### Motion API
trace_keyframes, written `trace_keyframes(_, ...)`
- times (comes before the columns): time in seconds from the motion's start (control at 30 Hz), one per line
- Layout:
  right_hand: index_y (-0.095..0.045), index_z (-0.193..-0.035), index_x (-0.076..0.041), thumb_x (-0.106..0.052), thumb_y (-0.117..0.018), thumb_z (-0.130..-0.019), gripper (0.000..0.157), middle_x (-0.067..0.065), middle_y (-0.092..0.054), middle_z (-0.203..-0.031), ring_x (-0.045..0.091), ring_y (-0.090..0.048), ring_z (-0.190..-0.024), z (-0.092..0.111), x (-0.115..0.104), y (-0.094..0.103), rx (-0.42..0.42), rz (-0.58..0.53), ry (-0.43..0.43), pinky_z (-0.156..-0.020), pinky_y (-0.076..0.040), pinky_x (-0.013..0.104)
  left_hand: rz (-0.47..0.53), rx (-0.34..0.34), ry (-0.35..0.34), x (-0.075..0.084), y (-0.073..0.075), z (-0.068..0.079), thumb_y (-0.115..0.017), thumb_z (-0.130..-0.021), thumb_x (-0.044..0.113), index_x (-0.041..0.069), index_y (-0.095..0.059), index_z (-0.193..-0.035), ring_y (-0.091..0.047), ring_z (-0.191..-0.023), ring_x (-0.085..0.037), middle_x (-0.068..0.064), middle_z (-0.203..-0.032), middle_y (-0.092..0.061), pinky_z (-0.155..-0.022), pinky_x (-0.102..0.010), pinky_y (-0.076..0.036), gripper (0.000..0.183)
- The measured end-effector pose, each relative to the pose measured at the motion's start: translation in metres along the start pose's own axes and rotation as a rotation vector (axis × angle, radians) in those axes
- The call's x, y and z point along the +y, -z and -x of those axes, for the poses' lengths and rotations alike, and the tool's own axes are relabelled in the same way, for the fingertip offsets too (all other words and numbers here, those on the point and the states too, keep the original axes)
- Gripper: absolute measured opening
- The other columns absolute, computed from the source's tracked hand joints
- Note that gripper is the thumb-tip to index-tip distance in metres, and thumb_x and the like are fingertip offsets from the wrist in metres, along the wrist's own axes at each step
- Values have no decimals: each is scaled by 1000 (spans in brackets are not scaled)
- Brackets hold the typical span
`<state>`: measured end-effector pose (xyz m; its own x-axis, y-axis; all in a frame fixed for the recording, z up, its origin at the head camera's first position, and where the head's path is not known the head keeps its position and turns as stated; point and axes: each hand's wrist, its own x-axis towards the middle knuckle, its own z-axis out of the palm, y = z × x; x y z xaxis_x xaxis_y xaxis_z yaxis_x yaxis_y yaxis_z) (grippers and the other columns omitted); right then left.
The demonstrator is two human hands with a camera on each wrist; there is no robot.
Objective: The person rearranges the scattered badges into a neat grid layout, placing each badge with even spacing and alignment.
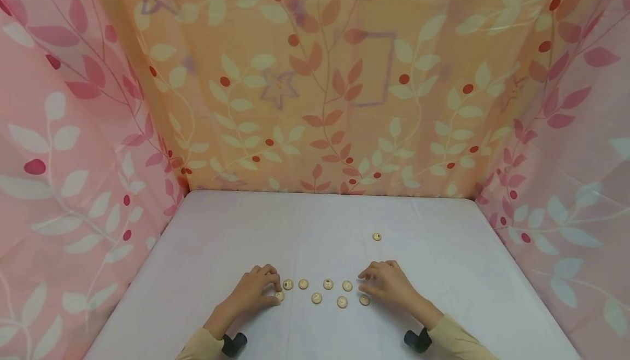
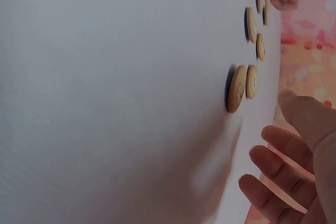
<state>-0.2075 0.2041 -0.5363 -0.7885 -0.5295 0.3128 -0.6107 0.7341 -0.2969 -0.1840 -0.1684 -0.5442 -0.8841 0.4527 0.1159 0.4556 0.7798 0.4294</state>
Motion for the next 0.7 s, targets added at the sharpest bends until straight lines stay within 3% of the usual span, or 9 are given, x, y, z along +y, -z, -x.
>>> trace_keyframes(0.3,-70,-87,-26,-44,-72,-75,21,-21,-59,-80,-2,-52,-76,13,-3,-5,-28,30,54,-84,-35,46,6,-14,10,0,-2,0,-75,-72,35,29,-61,-78,-46,-95,-17,6,-108,-54,-76,-43,-39,17)
trace_keyframes(0.7,-68,-84,-29,-41,-79,-66,24,-21,-58,-82,0,-53,-83,19,-6,-8,-55,24,45,-88,-32,47,4,-7,13,1,1,2,-76,-71,35,28,-60,-79,-46,-94,-17,5,-109,-54,-76,-45,-39,19)
